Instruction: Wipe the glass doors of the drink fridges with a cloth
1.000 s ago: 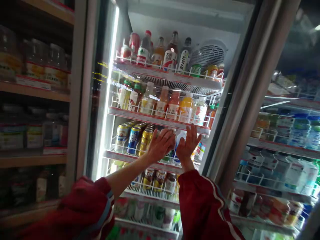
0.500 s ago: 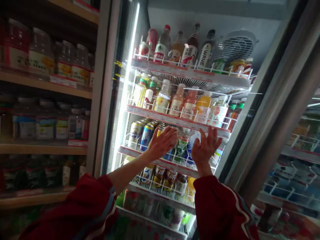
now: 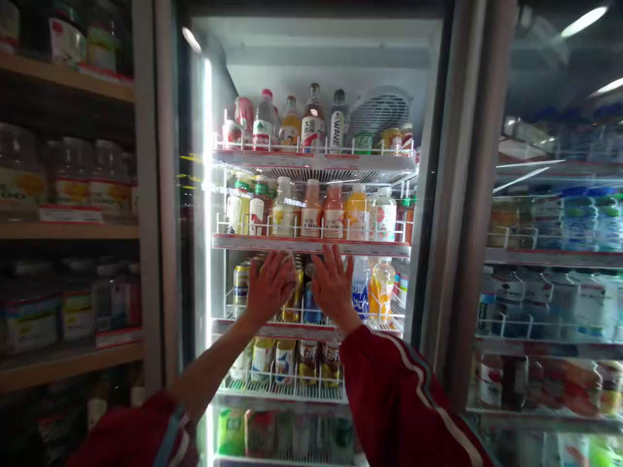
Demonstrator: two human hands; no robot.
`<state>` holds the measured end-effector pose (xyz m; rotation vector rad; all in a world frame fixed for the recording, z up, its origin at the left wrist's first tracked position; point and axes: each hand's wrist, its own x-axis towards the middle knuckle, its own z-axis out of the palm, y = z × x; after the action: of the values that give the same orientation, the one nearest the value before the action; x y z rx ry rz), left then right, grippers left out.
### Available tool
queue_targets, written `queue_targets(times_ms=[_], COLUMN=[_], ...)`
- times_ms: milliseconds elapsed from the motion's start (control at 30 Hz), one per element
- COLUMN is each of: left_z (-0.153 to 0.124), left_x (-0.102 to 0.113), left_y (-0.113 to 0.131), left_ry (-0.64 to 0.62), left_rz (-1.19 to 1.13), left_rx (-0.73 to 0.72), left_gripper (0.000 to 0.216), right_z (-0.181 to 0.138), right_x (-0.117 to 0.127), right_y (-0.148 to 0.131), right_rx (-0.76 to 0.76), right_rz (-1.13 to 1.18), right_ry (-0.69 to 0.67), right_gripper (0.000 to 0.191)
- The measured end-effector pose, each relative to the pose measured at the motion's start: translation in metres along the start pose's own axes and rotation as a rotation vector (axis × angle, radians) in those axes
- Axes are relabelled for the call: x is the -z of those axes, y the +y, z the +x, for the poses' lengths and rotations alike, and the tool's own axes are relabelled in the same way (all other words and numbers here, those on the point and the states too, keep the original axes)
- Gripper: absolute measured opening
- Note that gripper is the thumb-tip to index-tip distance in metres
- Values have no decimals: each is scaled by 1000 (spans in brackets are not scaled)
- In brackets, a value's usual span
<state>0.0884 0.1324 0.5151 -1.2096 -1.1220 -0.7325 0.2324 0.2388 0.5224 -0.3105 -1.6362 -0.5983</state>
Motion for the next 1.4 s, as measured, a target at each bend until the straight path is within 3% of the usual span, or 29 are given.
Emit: queue_targets(times_ms=[133,200,400,500,567,667,733,833,967,1033,1267,1400], left_z=[-8,-10,-16,-20,-22,-21,-20,-19,-20,-22,-30,-32], left_x=[12,16,11,15,22,34,37,32,18,17,40,36], left_y=[-44,-53,-33,-43,-63,-93,-102,-92,-65,-63,-109,-99], left_ry=[74,77,-6,-33,-26,22,39,45,-12,-41,21,40], left_rz=[35,53,32,41,56,79,89,91,33,8,59,66], left_rx=[177,244,12,-1,93,346,452,424,192,146,454,481], left_gripper=[62,65,54,50,51,54,56,58,52,51,58,59], right_z=[-4,-4,-3,-3,-2,-2,-2,-3,-3,-3,-2,-2], right_x=[0,1,-2,-2,-1,1,1,1,-1,-2,0,0], right_y=[2,3,3,2,1,1,1,2,3,3,2,2], right_rx=[-32,-41,-21,-30,-25,-22,-25,-15,1,-2,3,-9], right_rz=[10,14,29,30,30,27,27,20,20,22,32,29], right_ry=[-34,-29,18,26,34,19,-1,13,60,58,38,38], right_gripper=[36,35,36,35,35,36,37,37,35,35,35,35])
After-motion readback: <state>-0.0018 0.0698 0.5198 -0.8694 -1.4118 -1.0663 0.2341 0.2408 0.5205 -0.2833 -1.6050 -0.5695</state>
